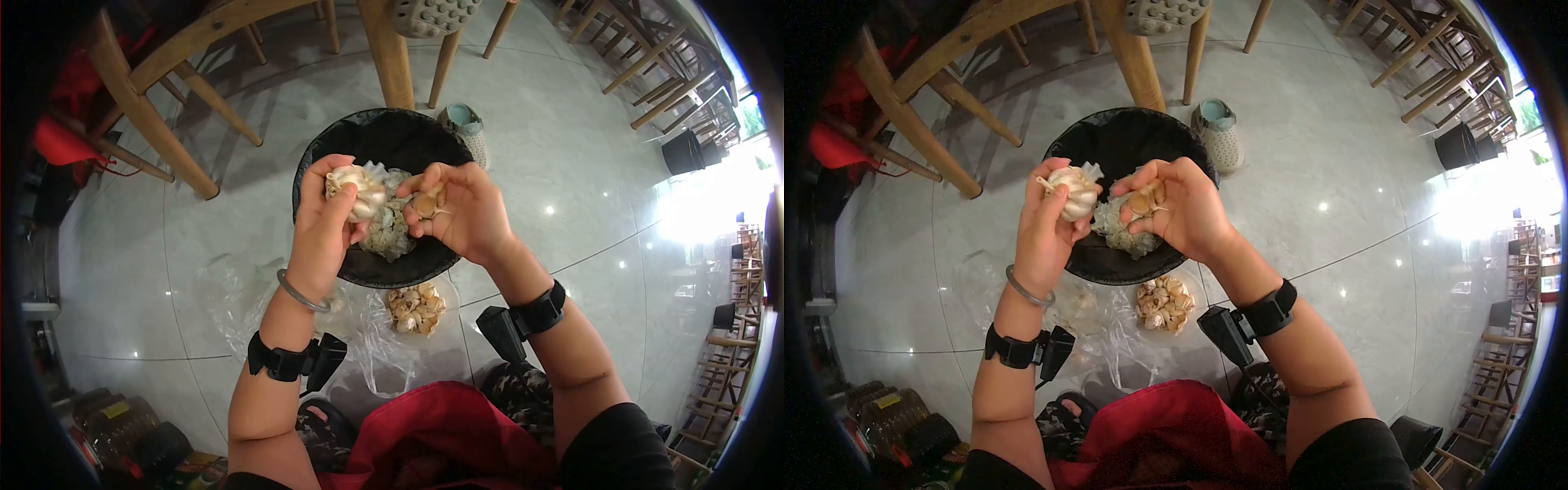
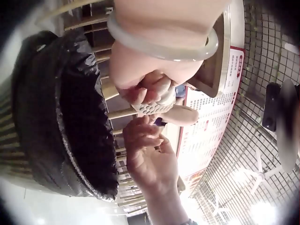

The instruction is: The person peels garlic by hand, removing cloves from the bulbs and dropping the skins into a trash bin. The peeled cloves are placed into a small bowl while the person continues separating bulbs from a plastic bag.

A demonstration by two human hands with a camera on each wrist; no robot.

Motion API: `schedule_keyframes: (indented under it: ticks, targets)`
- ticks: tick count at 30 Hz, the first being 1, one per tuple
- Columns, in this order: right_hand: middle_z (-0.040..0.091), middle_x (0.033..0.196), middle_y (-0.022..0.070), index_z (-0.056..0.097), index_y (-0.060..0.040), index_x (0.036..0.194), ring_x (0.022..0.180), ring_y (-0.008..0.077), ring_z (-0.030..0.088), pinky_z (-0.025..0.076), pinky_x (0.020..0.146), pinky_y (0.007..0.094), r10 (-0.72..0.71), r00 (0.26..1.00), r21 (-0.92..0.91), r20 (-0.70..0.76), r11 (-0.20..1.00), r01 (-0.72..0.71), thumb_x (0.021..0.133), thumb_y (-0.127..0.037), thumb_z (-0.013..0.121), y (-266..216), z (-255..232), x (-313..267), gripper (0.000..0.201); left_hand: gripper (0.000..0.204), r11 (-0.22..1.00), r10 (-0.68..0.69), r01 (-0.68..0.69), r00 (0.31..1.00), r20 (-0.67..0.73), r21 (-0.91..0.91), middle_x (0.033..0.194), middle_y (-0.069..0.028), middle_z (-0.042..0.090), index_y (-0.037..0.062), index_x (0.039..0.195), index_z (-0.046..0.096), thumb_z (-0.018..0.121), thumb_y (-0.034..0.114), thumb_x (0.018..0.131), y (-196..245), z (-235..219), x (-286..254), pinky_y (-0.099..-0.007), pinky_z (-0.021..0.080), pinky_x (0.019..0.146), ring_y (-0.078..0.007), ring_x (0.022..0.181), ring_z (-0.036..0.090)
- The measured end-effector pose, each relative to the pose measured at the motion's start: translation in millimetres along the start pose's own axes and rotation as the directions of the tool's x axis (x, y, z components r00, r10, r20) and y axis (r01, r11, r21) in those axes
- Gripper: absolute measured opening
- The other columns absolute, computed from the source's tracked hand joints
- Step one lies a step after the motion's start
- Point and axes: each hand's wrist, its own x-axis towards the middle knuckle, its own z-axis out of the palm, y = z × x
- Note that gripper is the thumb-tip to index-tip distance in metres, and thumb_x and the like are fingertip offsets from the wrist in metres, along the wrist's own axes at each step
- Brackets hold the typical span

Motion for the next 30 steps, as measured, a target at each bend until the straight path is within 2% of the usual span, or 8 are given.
schedule_keyframes:
  ticks: [3, 5, 8, 15, 19, 23, 27, 30]
  targets:
    - [0.055, 0.068, 0.0090, 0.052, -0.0030, 0.099, 0.056, 0.0175, 0.052, 0.045, 0.051, 0.0287, 0.020, 0.986, -0.190, -0.167, 0.980, -0.052, 0.089, -0.033, 0.049, 3.8, 0.2, 2.9, 0.032, 0.022, 0.998, 0.040, -0.038, 0.998, -0.048, 0.048, 0.096, -0.0112, 0.056, 0.0115, 0.112, 0.035, 0.046, 0.016, 0.094, -1.3, 0.1, 2.8, -0.0237, 0.047, 0.059, -0.0122, 0.069, 0.056]
    - [0.052, 0.059, 0.0048, 0.052, -0.0031, 0.097, 0.046, 0.0133, 0.049, 0.041, 0.042, 0.0245, 0.008, 0.995, -0.416, -0.103, 0.908, -0.051, 0.088, -0.041, 0.057, 10.0, -4.2, 4.1, 0.039, 0.023, 0.994, 0.056, -0.048, 0.996, -0.076, 0.095, 0.092, -0.0110, 0.054, 0.0108, 0.108, 0.033, 0.050, 0.016, 0.093, -3.0, 6.6, 2.1, -0.0240, 0.051, 0.060, -0.0129, 0.069, 0.058]
    - [0.048, 0.053, 0.0008, 0.052, -0.0027, 0.093, 0.040, 0.0078, 0.044, 0.036, 0.038, 0.0189, -0.100, 0.973, -0.623, -0.208, 0.781, -0.053, 0.088, -0.047, 0.056, 15.8, 26.7, -1.4, 0.045, 0.029, 0.901, 0.276, -0.244, 0.960, -0.039, 0.358, 0.086, -0.0080, 0.055, 0.0071, 0.099, 0.032, 0.059, 0.016, 0.090, -14.9, 8.6, -1.2, -0.0268, 0.055, 0.058, -0.0149, 0.065, 0.062]
    - [0.049, 0.060, 0.0014, 0.049, -0.0032, 0.098, 0.047, 0.0069, 0.046, 0.036, 0.041, 0.0204, -0.084, 0.978, -0.610, -0.193, 0.791, -0.052, 0.094, -0.037, 0.047, 25.9, 32.9, -2.8, 0.034, 0.028, 0.750, 0.338, -0.296, 0.940, 0.043, 0.592, 0.077, -0.0049, 0.058, 0.0053, 0.097, 0.048, 0.064, 0.026, 0.087, -21.8, 9.4, -4.5, -0.0240, 0.045, 0.050, -0.0117, 0.058, 0.056]
    - [0.049, 0.066, 0.0025, 0.047, -0.0033, 0.102, 0.052, 0.0075, 0.046, 0.039, 0.047, 0.0220, -0.182, 0.976, -0.666, -0.123, 0.744, 0.055, 0.097, -0.032, 0.041, 31.0, 39.7, -11.5, 0.029, 0.021, 0.838, 0.265, -0.191, 0.961, -0.074, 0.511, 0.069, -0.0050, 0.057, 0.0040, 0.089, 0.053, 0.053, 0.024, 0.092, -22.8, 17.2, -11.0, -0.0229, 0.040, 0.045, -0.0104, 0.048, 0.050]
    - [0.049, 0.069, 0.0039, 0.041, -0.0045, 0.109, 0.051, 0.0088, 0.044, 0.037, 0.048, 0.0234, -0.148, 0.987, -0.562, -0.060, 0.822, 0.089, 0.098, -0.026, 0.035, 30.4, 36.6, -13.2, 0.025, 0.028, 0.996, -0.080, 0.084, 0.986, -0.149, 0.022, 0.060, -0.0022, 0.051, 0.0069, 0.088, 0.051, 0.039, 0.031, 0.098, -8.0, 16.3, -8.4, -0.0206, 0.032, 0.037, -0.0076, 0.039, 0.041]
    - [0.051, 0.073, 0.0070, 0.037, -0.0061, 0.112, 0.049, 0.0121, 0.042, 0.035, 0.046, 0.0251, -0.091, 0.992, -0.290, 0.084, 0.951, 0.111, 0.096, -0.021, 0.033, 25.4, 36.9, -11.2, 0.022, 0.029, 0.988, 0.059, -0.040, 0.991, -0.120, 0.151, 0.063, -0.0022, 0.049, 0.0082, 0.092, 0.049, 0.035, 0.033, 0.099, 1.8, 11.2, -3.3, -0.0192, 0.030, 0.037, -0.0053, 0.042, 0.039]
    - [0.052, 0.078, 0.0083, 0.042, -0.0084, 0.104, 0.048, 0.0148, 0.042, 0.034, 0.044, 0.0267, 0.004, 0.995, 0.064, 0.100, 0.998, -0.010, 0.092, -0.018, 0.038, 18.2, 31.1, -7.7, 0.016, 0.028, 0.996, 0.087, -0.088, 0.980, -0.178, 0.001, 0.073, -0.0024, 0.052, 0.0083, 0.095, 0.049, 0.036, 0.033, 0.099, -4.0, 7.4, 2.5, -0.0187, 0.032, 0.043, -0.0041, 0.049, 0.038]
